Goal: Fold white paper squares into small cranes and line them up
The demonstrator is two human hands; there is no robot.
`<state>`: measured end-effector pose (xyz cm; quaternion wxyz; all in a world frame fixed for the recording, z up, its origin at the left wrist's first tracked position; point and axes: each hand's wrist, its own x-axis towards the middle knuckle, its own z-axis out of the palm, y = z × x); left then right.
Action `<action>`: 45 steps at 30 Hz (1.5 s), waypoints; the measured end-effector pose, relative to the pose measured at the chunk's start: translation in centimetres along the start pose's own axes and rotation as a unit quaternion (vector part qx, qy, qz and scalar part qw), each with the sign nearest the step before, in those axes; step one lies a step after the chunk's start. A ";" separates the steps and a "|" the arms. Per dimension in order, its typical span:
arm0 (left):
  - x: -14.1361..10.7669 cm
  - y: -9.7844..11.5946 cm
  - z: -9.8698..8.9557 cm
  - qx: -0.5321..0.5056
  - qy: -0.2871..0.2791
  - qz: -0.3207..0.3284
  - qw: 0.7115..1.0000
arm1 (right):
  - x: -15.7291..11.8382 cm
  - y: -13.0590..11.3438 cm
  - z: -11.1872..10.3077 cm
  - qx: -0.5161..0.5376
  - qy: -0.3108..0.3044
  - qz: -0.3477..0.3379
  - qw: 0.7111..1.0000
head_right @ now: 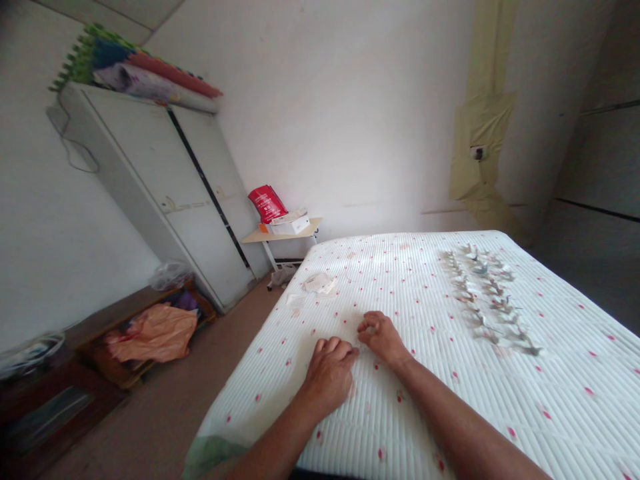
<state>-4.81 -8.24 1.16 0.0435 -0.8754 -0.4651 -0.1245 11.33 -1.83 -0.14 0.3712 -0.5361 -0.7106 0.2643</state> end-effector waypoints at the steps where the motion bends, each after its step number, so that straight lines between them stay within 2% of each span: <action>1: 0.0 0.0 0.0 0.000 0.000 -0.001 1.000 | 0.0 0.0 0.1 -0.012 0.003 -0.002 1.000; 7: 0.1 0.1 0.2 -0.002 0.008 -0.004 1.000 | -0.6 -0.1 0.5 -0.139 -0.041 0.030 0.989; 13: 0.0 -0.1 0.3 -0.002 0.004 0.001 1.000 | -0.8 -0.4 0.7 -0.181 -0.048 0.028 0.982; 22: 0.0 0.0 0.1 0.003 0.003 0.006 1.000 | -0.7 1.1 -0.6 -0.177 -0.021 0.004 0.984; 27: 0.0 0.0 0.2 0.004 0.007 0.004 1.000 | -1.0 0.6 -1.6 -0.054 0.008 -0.086 0.995; 29: 0.0 0.0 0.3 0.010 0.005 0.003 1.000 | -1.4 -0.1 -1.4 -0.014 -0.014 -0.120 0.993; 35: 0.0 0.2 0.3 0.014 -0.002 -0.009 1.000 | -2.0 -0.9 0.1 -0.149 -0.099 -0.118 0.977; 42: -0.4 0.4 -0.4 0.019 0.018 -0.031 0.999 | -1.8 -0.6 0.3 -0.182 -0.108 -0.124 0.969; 45: -0.9 -0.1 -0.5 0.021 0.033 -0.063 0.997 | -1.7 -0.6 0.3 -0.173 -0.112 -0.125 0.970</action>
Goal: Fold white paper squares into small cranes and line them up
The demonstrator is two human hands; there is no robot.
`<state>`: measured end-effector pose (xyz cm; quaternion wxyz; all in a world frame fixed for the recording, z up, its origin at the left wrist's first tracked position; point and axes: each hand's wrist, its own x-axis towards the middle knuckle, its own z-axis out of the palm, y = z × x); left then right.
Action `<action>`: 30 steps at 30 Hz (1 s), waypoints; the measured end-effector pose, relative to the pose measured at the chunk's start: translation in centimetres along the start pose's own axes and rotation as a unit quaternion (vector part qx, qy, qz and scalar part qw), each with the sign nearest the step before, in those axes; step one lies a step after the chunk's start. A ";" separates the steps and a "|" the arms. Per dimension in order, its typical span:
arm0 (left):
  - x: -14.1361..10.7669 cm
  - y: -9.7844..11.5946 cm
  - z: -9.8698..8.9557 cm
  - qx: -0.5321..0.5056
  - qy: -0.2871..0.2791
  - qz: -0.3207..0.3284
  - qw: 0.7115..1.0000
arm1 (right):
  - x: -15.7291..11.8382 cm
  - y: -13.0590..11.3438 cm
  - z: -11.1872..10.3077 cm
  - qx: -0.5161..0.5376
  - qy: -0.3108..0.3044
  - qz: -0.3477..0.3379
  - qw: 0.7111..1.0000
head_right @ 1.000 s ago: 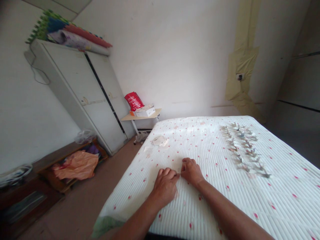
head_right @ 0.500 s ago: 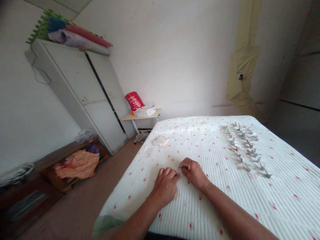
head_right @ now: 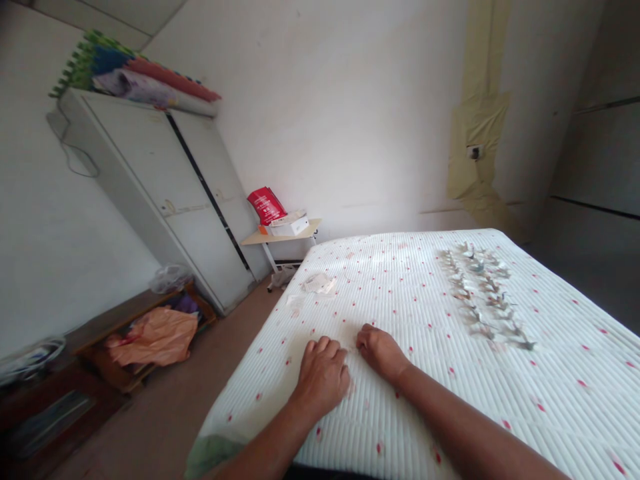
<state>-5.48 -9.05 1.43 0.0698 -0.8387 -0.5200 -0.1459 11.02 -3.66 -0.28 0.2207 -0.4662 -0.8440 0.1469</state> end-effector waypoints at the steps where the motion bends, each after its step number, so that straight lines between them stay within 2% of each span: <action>1: -0.1 -0.3 0.0 -0.004 0.006 -0.015 1.000 | 0.0 0.0 0.0 0.007 0.000 0.001 1.000; 5: -0.1 -2.0 0.7 -0.080 0.026 -0.070 0.994 | 0.1 0.2 0.1 0.030 0.005 0.002 1.000; 8: 0.8 -2.6 1.3 -0.142 0.047 -0.128 0.980 | 0.1 0.5 0.3 0.034 0.008 -0.002 0.999; 11: 2.1 -2.1 1.6 -0.174 0.045 -0.192 0.965 | 0.1 0.7 0.4 0.034 0.010 -0.003 0.999; 14: 3.2 -0.9 1.5 -0.150 0.007 -0.223 0.963 | 0.2 0.8 0.6 0.029 0.009 0.003 1.000; 17: 3.7 -0.1 1.4 -0.104 -0.045 -0.243 0.964 | 0.2 0.8 0.8 0.021 0.008 0.008 1.000; 21: 3.9 -0.4 1.6 -0.104 -0.065 -0.254 0.960 | 0.3 0.9 1.0 0.022 0.014 0.005 1.000; 30: 3.8 -1.7 2.1 -0.122 -0.037 -0.266 0.956 | 0.2 1.0 1.0 0.022 0.011 0.013 1.000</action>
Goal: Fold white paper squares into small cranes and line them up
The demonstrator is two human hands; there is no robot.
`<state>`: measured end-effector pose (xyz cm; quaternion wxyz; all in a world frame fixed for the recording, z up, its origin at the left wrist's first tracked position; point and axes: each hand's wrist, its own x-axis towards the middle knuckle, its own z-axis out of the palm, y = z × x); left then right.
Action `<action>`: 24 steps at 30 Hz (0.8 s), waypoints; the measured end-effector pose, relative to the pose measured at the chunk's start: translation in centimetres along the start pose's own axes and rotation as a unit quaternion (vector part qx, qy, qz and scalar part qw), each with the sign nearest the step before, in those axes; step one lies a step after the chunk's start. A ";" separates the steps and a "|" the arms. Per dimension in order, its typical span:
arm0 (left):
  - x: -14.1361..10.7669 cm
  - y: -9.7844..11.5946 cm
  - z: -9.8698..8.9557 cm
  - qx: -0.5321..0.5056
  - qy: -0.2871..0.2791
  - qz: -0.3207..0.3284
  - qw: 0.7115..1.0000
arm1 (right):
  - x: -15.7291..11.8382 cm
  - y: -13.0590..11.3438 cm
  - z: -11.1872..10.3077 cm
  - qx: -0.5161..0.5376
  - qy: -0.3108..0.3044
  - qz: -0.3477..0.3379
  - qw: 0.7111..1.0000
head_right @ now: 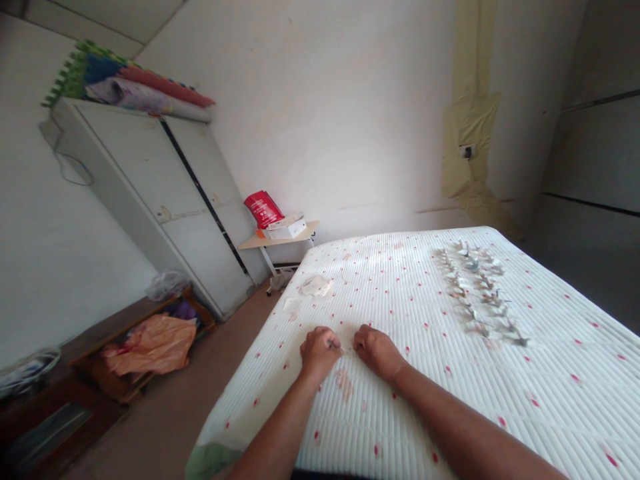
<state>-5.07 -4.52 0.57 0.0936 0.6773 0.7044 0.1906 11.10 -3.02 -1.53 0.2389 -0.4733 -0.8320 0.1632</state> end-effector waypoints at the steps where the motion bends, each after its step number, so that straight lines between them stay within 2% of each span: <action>1: 0.0 -0.2 0.0 -0.002 0.003 0.000 1.000 | 0.0 -0.1 0.0 -0.002 -0.001 0.002 1.000; 5: 0.4 -0.8 -0.1 -0.015 0.006 -0.002 1.000 | 0.0 -0.4 -0.3 0.002 -0.002 0.008 1.000; 8: 0.8 -0.9 -0.2 -0.035 -0.013 -0.024 0.999 | 0.0 -0.4 -0.4 0.007 -0.004 0.007 1.000; 11: 0.9 -0.2 -0.1 -0.034 -0.012 -0.053 0.998 | 0.0 -0.2 -0.2 0.006 -0.003 0.003 1.000; 17: 0.3 1.5 0.3 0.030 0.005 -0.050 0.998 | 0.0 0.1 0.0 0.008 0.002 -0.005 1.000; 24: 0.1 1.7 0.2 0.040 0.003 -0.054 0.998 | 0.1 -0.3 -0.3 -0.004 -0.006 0.005 1.000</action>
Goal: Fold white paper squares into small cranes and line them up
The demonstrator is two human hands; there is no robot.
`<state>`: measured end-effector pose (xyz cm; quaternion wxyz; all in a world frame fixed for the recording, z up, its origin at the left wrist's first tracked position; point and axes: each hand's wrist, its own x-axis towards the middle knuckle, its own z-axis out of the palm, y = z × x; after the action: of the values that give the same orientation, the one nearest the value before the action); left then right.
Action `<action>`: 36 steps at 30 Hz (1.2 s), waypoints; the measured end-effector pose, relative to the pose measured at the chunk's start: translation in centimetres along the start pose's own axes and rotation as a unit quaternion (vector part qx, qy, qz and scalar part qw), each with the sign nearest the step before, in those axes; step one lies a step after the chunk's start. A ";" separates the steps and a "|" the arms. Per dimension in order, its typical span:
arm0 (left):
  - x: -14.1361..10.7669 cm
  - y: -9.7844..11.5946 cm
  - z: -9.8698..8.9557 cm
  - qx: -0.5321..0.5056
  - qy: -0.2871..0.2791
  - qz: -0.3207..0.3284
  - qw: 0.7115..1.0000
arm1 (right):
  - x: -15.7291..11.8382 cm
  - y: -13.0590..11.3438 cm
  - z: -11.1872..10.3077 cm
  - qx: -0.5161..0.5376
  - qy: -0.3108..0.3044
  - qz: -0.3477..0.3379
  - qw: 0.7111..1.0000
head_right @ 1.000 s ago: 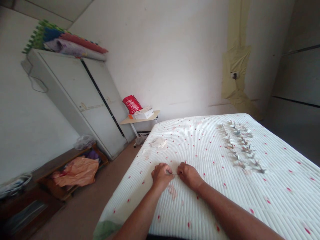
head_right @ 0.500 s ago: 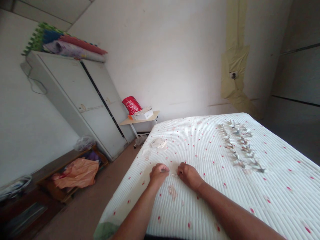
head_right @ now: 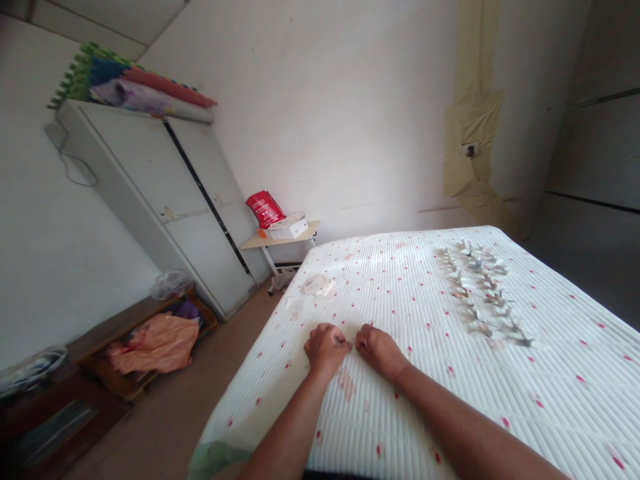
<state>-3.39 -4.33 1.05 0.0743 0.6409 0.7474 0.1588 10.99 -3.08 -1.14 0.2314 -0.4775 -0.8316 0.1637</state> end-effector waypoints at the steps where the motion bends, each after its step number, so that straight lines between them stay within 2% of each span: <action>1: 0.0 0.0 -0.1 -0.005 -0.001 -0.001 1.000 | 0.0 -0.1 -0.1 0.000 -0.001 0.000 1.000; 13: 0.0 -0.6 -0.5 -0.026 -0.011 0.011 1.000 | -0.1 0.0 -0.2 0.013 0.001 -0.008 1.000; 22: -0.5 -0.6 0.1 -0.038 0.022 0.022 0.999 | -0.1 -0.2 -0.2 -0.001 0.003 -0.002 1.000; 28: -0.6 -0.2 0.1 0.006 0.006 0.027 1.000 | -0.1 -0.2 -0.2 0.003 0.002 -0.004 1.000; 36: -0.3 -0.1 0.0 0.003 -0.005 0.012 1.000 | -0.1 -0.9 -0.6 -0.008 -0.003 0.016 1.000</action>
<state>-3.46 -4.64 1.01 0.0743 0.6506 0.7397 0.1548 10.69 -3.58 -0.20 0.2225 -0.4919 -0.8259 0.1626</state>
